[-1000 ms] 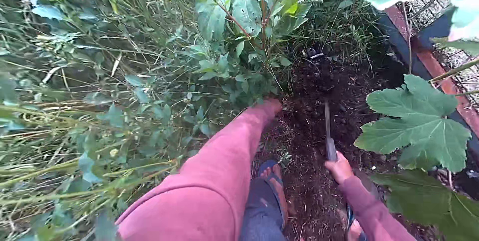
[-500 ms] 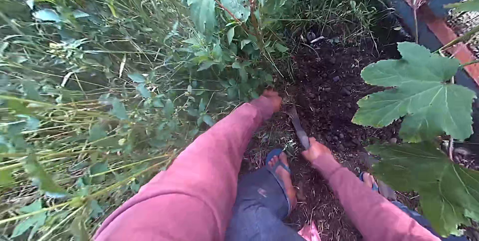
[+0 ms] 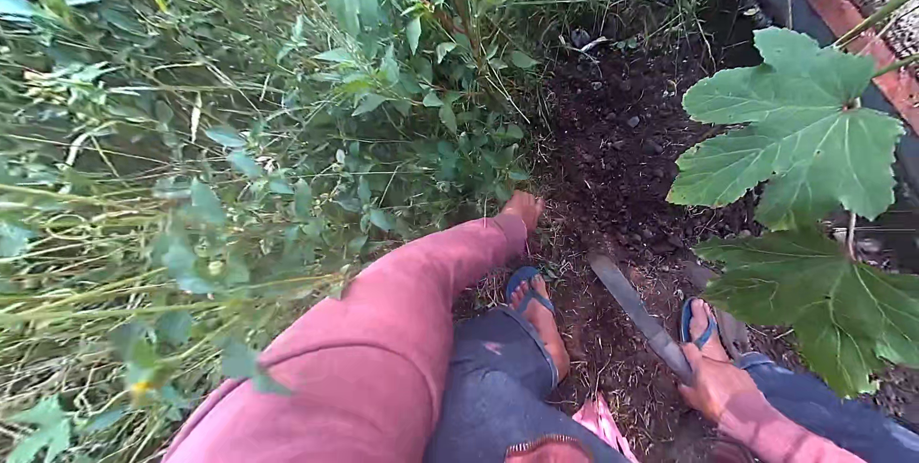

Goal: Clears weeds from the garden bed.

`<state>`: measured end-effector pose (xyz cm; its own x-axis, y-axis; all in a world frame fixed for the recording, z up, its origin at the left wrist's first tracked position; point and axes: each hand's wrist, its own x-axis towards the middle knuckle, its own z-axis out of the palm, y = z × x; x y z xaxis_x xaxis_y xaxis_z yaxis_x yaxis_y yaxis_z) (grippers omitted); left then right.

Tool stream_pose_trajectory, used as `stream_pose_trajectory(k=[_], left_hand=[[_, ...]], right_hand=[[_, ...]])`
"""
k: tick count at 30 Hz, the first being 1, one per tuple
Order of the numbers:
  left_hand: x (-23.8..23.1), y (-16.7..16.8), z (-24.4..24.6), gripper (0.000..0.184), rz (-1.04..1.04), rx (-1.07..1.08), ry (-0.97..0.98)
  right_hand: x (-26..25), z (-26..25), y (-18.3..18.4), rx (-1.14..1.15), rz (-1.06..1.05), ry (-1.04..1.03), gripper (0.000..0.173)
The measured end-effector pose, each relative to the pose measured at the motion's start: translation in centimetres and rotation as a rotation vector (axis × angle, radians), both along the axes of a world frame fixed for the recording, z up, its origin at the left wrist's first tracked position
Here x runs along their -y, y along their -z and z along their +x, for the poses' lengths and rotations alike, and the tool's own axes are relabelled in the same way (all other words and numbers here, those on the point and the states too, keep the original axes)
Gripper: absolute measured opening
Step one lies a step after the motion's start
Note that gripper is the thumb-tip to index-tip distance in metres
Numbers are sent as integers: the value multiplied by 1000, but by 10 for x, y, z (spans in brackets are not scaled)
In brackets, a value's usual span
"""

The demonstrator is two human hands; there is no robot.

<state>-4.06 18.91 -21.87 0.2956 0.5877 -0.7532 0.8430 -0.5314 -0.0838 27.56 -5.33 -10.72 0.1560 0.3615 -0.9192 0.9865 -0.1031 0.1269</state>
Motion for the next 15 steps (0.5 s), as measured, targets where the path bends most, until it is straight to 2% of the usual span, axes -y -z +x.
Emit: stream_pose_trajectory(k=[2, 4, 6, 8, 15], left_hand=[[-4, -13, 4, 42, -18, -4, -71], [-8, -14, 4, 33, -41, -6, -116], [-11, -14, 2, 33, -38, -1, -77], [-20, -21, -4, 36, -46, 6, -53], [-31, -23, -16, 45, -65, 32, -36]], right_hand=[[-13, -21, 10, -33, 22, -7, 73], [-38, -56, 37, -71, 22, 6, 74], [-47, -76, 70, -91, 6, 43, 79], [-45, -78, 87, -89, 34, 60, 80], [-2, -25, 66, -52, -36, 4, 82]])
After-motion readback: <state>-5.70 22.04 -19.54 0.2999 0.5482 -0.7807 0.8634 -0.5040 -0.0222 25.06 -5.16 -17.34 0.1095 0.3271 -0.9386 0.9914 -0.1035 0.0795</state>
